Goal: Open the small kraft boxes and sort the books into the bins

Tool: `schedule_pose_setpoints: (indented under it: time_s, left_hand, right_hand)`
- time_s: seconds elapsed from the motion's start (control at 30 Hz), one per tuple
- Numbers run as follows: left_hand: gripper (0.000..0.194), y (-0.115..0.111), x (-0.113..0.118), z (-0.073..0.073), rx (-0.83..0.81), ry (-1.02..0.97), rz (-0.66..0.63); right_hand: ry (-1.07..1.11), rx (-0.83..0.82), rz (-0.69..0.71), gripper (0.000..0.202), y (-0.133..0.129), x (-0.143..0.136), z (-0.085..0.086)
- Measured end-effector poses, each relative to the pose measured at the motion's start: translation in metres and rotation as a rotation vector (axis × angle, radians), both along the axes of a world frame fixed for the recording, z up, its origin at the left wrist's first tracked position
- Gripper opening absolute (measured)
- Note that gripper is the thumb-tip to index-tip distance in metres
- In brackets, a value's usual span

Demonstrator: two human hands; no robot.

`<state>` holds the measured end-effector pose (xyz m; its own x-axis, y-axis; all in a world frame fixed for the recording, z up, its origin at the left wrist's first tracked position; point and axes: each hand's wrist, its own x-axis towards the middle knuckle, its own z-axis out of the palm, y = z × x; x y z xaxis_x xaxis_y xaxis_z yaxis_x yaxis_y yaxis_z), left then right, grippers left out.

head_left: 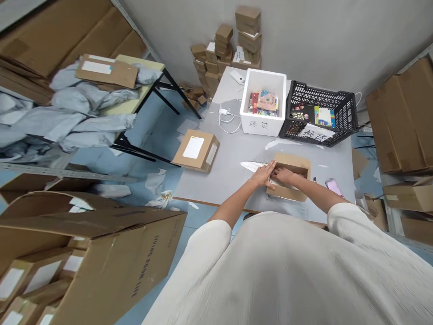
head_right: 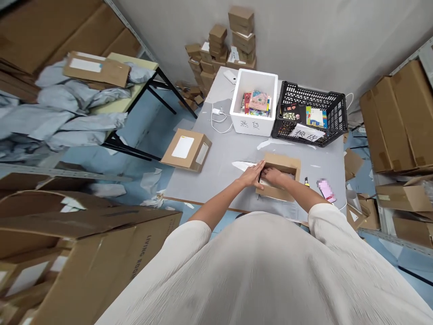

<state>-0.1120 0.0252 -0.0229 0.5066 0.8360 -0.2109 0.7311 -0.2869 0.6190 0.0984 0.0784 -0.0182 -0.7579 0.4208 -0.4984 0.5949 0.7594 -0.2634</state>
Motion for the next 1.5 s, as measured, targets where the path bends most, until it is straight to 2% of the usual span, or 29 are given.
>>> schedule_pose_setpoints:
  time_s: [0.17, 0.33, 0.47, 0.67, 0.87, 1.1, 1.3, 1.5]
  left_hand:
    - [0.157, -0.002, -0.003, -0.001, -0.005, -0.01, -0.008]
    - [0.159, -0.003, -0.004, -0.003, -0.006, -0.013, -0.033]
    - [0.159, -0.002, -0.005, -0.003, -0.024, -0.003, -0.026]
    - [0.162, 0.0, -0.006, -0.002, -0.042, 0.003, -0.034]
    - [0.161, -0.002, -0.007, -0.002, -0.027, 0.014, -0.039]
    - [0.161, -0.002, -0.008, -0.003, -0.031, 0.03, -0.059]
    - [0.16, -0.002, -0.008, -0.003, -0.008, 0.049, -0.055]
    - [0.163, -0.004, -0.001, 0.001, -0.021, 0.091, -0.023]
  right_hand:
    - [0.014, -0.038, -0.08, 0.051, 0.001, 0.008, -0.018]
    - [-0.007, -0.026, -0.052, 0.05, 0.001, 0.004, -0.025]
    - [0.04, 0.013, -0.025, 0.044, 0.003, -0.006, -0.026]
    - [-0.033, 0.077, 0.174, 0.052, 0.003, -0.005, -0.022]
    - [-0.027, 0.073, 0.192, 0.052, -0.002, 0.0, -0.024]
    - [-0.009, 0.088, 0.17, 0.045, -0.009, -0.007, -0.031]
    - [0.009, 0.128, 0.206, 0.044, -0.009, -0.009, -0.026]
    - [0.043, 0.161, 0.233, 0.037, -0.007, -0.002, -0.004]
